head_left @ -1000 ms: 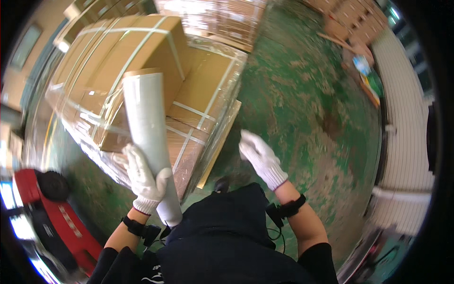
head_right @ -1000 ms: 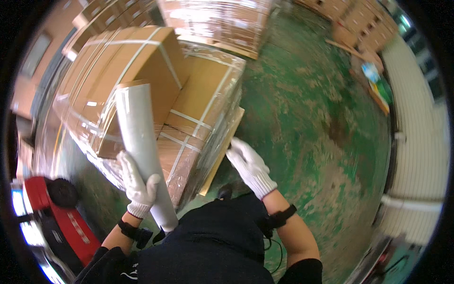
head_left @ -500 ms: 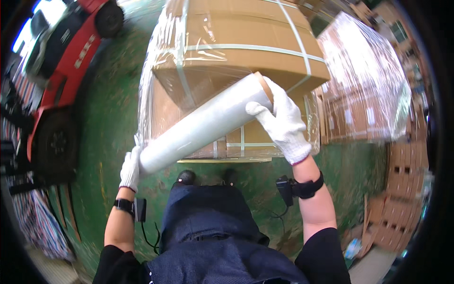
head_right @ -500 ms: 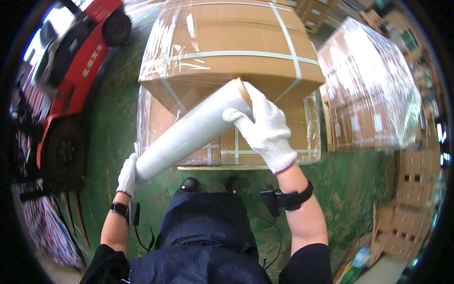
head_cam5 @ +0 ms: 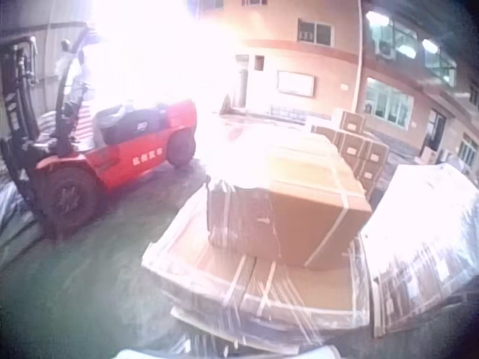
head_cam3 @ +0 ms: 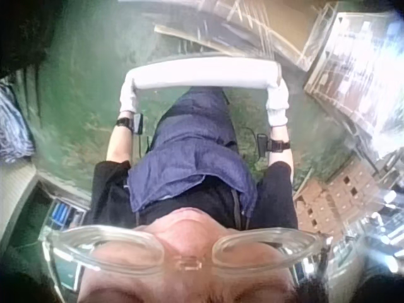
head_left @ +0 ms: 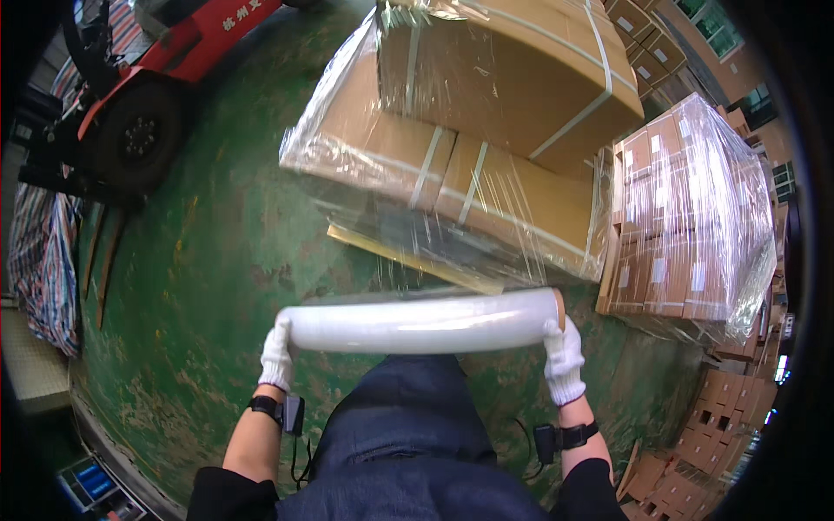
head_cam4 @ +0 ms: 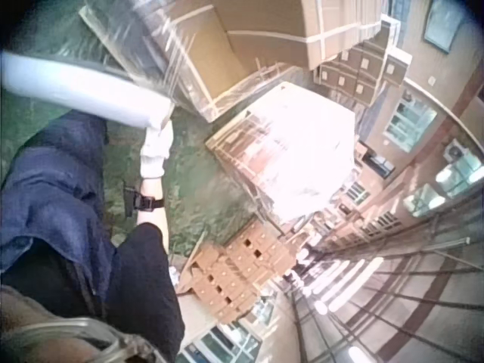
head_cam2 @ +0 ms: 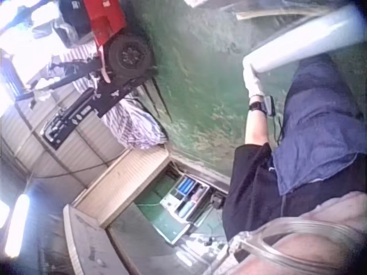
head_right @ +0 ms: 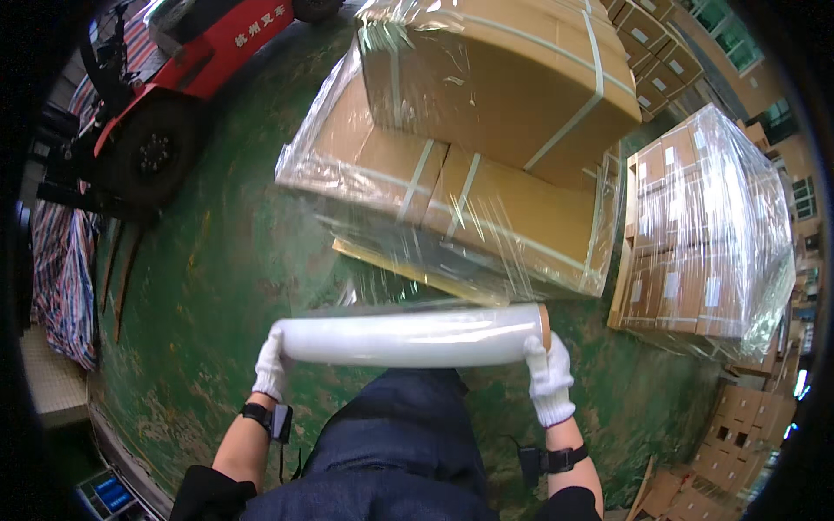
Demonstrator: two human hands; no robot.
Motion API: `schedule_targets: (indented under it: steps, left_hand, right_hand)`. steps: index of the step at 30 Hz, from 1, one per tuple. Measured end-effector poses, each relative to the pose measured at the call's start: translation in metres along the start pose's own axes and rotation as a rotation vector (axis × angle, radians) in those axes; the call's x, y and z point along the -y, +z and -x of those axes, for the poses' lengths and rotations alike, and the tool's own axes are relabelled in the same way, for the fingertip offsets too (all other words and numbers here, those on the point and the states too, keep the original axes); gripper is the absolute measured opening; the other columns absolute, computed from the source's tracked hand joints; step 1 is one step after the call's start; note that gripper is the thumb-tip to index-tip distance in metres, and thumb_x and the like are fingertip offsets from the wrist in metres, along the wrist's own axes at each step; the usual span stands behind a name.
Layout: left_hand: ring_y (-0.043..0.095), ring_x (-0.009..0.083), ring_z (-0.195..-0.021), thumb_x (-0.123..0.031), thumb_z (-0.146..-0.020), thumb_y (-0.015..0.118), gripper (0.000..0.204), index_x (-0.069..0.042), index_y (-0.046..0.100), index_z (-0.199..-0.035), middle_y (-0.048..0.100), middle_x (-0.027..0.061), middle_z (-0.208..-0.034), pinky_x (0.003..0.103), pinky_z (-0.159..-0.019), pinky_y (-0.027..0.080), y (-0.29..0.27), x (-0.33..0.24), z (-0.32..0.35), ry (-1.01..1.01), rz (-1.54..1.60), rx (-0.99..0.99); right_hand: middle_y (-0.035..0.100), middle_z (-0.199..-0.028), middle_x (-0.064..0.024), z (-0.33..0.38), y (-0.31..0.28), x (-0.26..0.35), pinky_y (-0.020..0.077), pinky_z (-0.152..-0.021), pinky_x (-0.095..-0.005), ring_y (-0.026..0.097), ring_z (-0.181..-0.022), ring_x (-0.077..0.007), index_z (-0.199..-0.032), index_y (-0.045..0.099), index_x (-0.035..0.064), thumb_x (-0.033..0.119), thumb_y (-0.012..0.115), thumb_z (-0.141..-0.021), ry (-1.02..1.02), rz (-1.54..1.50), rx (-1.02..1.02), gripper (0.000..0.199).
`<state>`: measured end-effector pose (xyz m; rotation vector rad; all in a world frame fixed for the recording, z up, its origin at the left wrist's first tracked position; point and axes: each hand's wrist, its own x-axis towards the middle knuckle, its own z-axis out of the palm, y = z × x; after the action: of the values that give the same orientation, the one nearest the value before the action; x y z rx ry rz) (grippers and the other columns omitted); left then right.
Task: Manually apply stretch wrap to secure cardboard boxes on a pallet.
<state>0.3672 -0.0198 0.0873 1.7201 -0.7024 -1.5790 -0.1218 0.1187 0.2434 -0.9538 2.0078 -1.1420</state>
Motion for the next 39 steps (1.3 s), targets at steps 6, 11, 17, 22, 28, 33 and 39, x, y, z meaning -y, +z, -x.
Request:
schedule_targets:
  steps: [6,11,17,22,28,33,39]
  left_hand:
    - [0.06,0.0172,-0.096,-0.058,-0.094,0.06,0.065,-0.001,0.063,-0.123,0.067,0.0071,-0.109,0.034,-0.087,0.048,-0.066,0.146,0.108,-0.196,-0.21,-0.022]
    - [0.063,0.0234,-0.092,-0.059,-0.094,0.055,0.063,0.0,0.067,-0.113,0.07,0.0132,-0.102,0.038,-0.084,0.048,-0.075,0.16,0.142,-0.277,-0.472,-0.056]
    - [0.063,0.0254,-0.096,-0.06,-0.094,0.052,0.066,0.002,0.067,-0.113,0.069,0.0158,-0.106,0.038,-0.089,0.046,-0.085,0.125,0.126,-0.235,-0.469,-0.092]
    - [0.063,0.0213,-0.099,-0.049,-0.096,0.055,0.055,0.0,0.066,-0.12,0.069,0.0116,-0.111,0.036,-0.088,0.05,-0.058,0.034,0.13,-0.209,-0.448,-0.011]
    - [0.059,0.0158,-0.107,-0.045,-0.096,0.063,0.055,-0.005,0.058,-0.133,0.065,0.0065,-0.121,0.031,-0.089,0.048,-0.03,-0.057,0.102,-0.004,-0.337,-0.083]
    - [0.06,0.0168,-0.109,-0.042,-0.097,0.063,0.058,-0.006,0.051,-0.141,0.061,0.0065,-0.125,0.032,-0.086,0.052,0.013,-0.155,0.089,0.077,-0.394,-0.041]
    - [0.056,0.0108,-0.091,-0.046,-0.095,0.066,0.062,-0.005,0.053,-0.14,0.064,0.0036,-0.118,0.025,-0.071,0.045,0.067,-0.24,0.07,0.2,-0.423,-0.006]
  right_hand:
    - [0.066,-0.104,-0.0034,0.139,-0.017,-0.13,0.0471,-0.083,-0.032,0.057,-0.092,-0.0133,-0.12,0.064,-0.0012,0.049,0.062,-0.097,0.36,0.0,-0.024,0.055]
    - [0.069,-0.101,-0.01,0.164,-0.014,-0.165,0.0477,-0.085,-0.0352,0.06,-0.091,-0.0195,-0.118,0.066,0.0008,0.05,0.061,-0.096,0.518,0.256,0.05,0.054]
    - [0.069,-0.114,-0.0152,0.116,-0.003,-0.146,0.0481,-0.091,-0.0369,0.063,-0.103,-0.0253,-0.124,0.064,0.0006,0.042,0.06,-0.097,0.634,0.097,0.196,0.05]
    - [0.066,-0.124,-0.0149,0.077,-0.022,-0.151,0.0478,-0.095,-0.0355,0.062,-0.108,-0.0242,-0.13,0.062,0.0006,0.039,0.061,-0.097,0.549,-0.074,0.312,0.051]
    - [0.041,-0.154,-0.0211,-0.003,-0.038,-0.09,0.0426,-0.107,-0.0342,0.047,-0.134,-0.0278,-0.154,0.029,-0.0054,0.016,0.059,-0.095,0.29,-0.134,0.428,0.069]
    - [0.036,-0.158,-0.0207,-0.061,-0.052,-0.022,0.0334,-0.116,-0.0368,0.037,-0.144,-0.0303,-0.155,0.029,-0.0049,0.018,0.057,-0.095,0.111,-0.05,0.414,0.069]
    - [0.044,-0.154,-0.0198,-0.103,-0.07,0.024,0.0276,-0.12,-0.0359,0.037,-0.146,-0.0286,-0.15,0.041,-0.0031,0.018,0.056,-0.097,0.062,-0.027,0.294,0.059]
